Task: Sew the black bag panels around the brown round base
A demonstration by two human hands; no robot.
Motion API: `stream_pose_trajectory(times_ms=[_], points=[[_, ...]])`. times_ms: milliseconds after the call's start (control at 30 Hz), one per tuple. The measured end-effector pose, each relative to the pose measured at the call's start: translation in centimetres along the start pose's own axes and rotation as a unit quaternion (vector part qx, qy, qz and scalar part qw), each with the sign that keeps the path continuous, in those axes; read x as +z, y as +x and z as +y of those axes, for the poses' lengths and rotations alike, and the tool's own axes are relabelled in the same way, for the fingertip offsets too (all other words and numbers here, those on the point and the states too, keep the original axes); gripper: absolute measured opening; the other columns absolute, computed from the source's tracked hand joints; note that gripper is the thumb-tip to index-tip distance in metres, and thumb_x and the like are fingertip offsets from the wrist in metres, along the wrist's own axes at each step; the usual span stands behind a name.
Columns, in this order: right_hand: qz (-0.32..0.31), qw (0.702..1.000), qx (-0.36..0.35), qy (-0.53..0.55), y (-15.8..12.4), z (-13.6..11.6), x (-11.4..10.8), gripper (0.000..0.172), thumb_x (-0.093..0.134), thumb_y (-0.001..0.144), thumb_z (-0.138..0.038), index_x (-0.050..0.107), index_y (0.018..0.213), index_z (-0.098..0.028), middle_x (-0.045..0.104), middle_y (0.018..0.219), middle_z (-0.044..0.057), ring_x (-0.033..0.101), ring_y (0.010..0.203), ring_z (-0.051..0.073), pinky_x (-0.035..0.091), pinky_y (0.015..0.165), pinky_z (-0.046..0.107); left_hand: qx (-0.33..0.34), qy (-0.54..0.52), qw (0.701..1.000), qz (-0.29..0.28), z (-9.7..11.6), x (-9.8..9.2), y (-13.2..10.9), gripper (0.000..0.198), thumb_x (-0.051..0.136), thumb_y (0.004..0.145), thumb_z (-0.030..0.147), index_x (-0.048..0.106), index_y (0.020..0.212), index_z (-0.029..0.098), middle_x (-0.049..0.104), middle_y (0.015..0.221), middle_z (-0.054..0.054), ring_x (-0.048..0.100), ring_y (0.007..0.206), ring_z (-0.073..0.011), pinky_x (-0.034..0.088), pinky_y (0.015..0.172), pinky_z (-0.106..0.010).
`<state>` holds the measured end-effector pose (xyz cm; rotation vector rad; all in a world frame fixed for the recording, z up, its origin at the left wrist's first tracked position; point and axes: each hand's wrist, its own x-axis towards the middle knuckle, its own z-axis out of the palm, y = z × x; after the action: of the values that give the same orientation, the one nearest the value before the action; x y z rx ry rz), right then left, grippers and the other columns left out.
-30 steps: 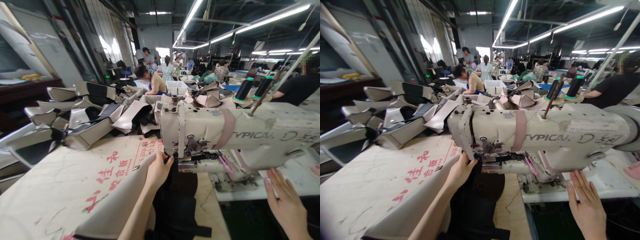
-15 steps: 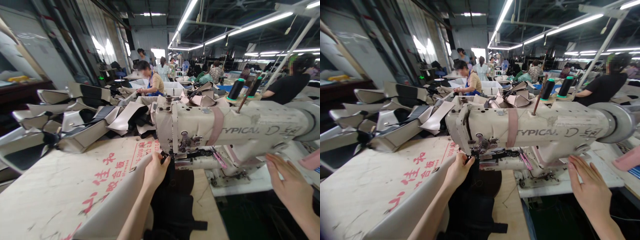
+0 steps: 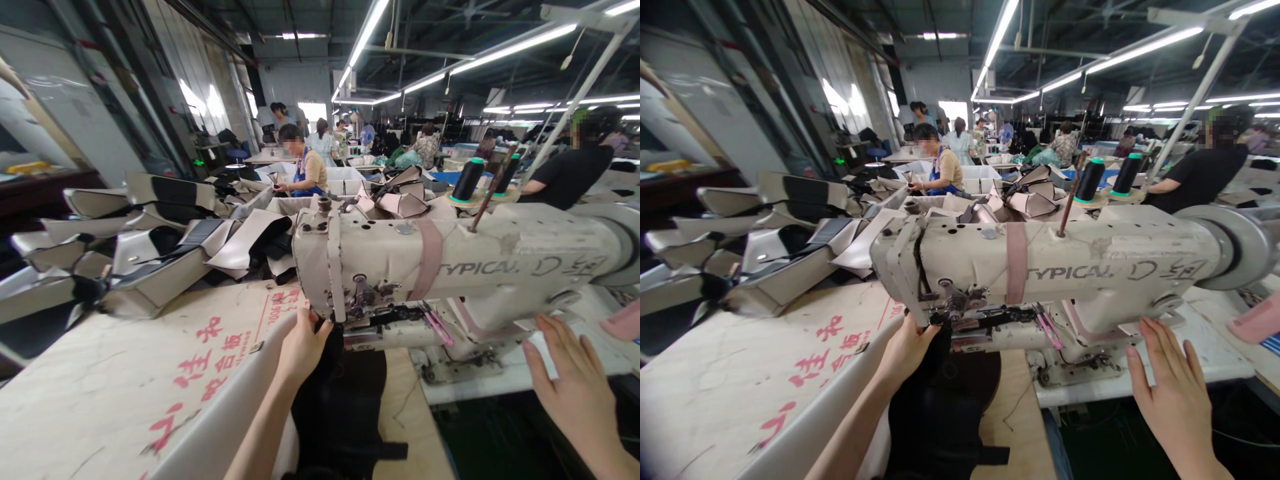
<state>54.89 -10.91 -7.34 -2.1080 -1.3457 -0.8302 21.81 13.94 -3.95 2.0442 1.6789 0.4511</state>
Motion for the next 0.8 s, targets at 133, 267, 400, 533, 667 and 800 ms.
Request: stream_pose_trajectory(times_ms=[133, 267, 400, 533, 667, 800], points=[[0.001, 1.000, -0.006, 0.004, -0.1, 0.0, 0.1, 0.049, 0.037, 0.089, -0.036, 0.036, 0.133, -0.013, 0.043, 0.132, 0.011, 0.038, 0.123, 0.027, 0.025, 0.105, 0.047, 0.011, -0.021, 1.000, -0.003, -0.3, 0.1, 0.4, 0.025, 0.046, 0.079, 0.039, 0.044, 0.096, 0.021, 0.063, 0.083, -0.003, 0.062, 0.075, -0.0207, 0.042, 0.063, -0.025], [-0.001, 1.000, -0.011, 0.010, -0.2, 0.0, 0.3, 0.051, 0.038, 0.088, -0.037, 0.035, 0.133, -0.013, 0.042, 0.132, 0.012, 0.038, 0.123, 0.028, 0.027, 0.104, 0.047, 0.038, -0.045, 0.998, -0.004, -0.8, 0.5, 0.8, 0.026, 0.046, 0.080, 0.037, 0.046, 0.101, 0.021, 0.065, 0.090, -0.004, 0.063, 0.081, -0.0207, 0.043, 0.068, -0.025], [0.005, 1.000, -0.017, 0.010, -0.3, 0.5, 0.7, 0.054, 0.040, 0.087, -0.038, 0.033, 0.134, -0.012, 0.042, 0.131, 0.013, 0.038, 0.122, 0.029, 0.029, 0.103, 0.046, 0.041, -0.056, 0.998, -0.001, -1.1, 0.7, 1.0, 0.027, 0.046, 0.080, 0.040, 0.048, 0.099, 0.021, 0.065, 0.092, -0.005, 0.063, 0.083, -0.0227, 0.043, 0.068, -0.026], [0.001, 1.000, -0.023, 0.011, -0.4, 0.8, 0.9, 0.055, 0.041, 0.087, -0.038, 0.033, 0.134, -0.011, 0.042, 0.130, 0.014, 0.038, 0.122, 0.029, 0.029, 0.103, 0.046, 0.041, -0.063, 0.997, 0.000, -1.0, 0.6, 1.0, 0.026, 0.045, 0.080, 0.039, 0.049, 0.099, 0.021, 0.065, 0.090, -0.006, 0.063, 0.086, -0.0240, 0.043, 0.069, -0.027], [-0.011, 1.000, -0.019, 0.011, -0.4, 0.7, 0.8, 0.055, 0.040, 0.087, -0.039, 0.033, 0.134, -0.011, 0.042, 0.130, 0.015, 0.037, 0.122, 0.030, 0.029, 0.102, 0.046, 0.042, -0.061, 0.997, -0.001, -1.0, 0.6, 1.0, 0.026, 0.046, 0.080, 0.038, 0.048, 0.101, 0.021, 0.066, 0.090, -0.005, 0.063, 0.086, -0.0236, 0.043, 0.069, -0.026], [-0.013, 1.000, -0.006, 0.019, -0.1, 0.7, 1.0, 0.058, 0.041, 0.086, -0.043, 0.034, 0.132, -0.009, 0.042, 0.129, 0.016, 0.035, 0.123, 0.032, 0.031, 0.100, 0.048, 0.052, -0.060, 0.997, 0.001, -1.4, 0.9, 1.2, 0.025, 0.044, 0.081, 0.040, 0.047, 0.097, 0.020, 0.065, 0.093, -0.006, 0.063, 0.084, -0.0231, 0.043, 0.066, -0.026]])
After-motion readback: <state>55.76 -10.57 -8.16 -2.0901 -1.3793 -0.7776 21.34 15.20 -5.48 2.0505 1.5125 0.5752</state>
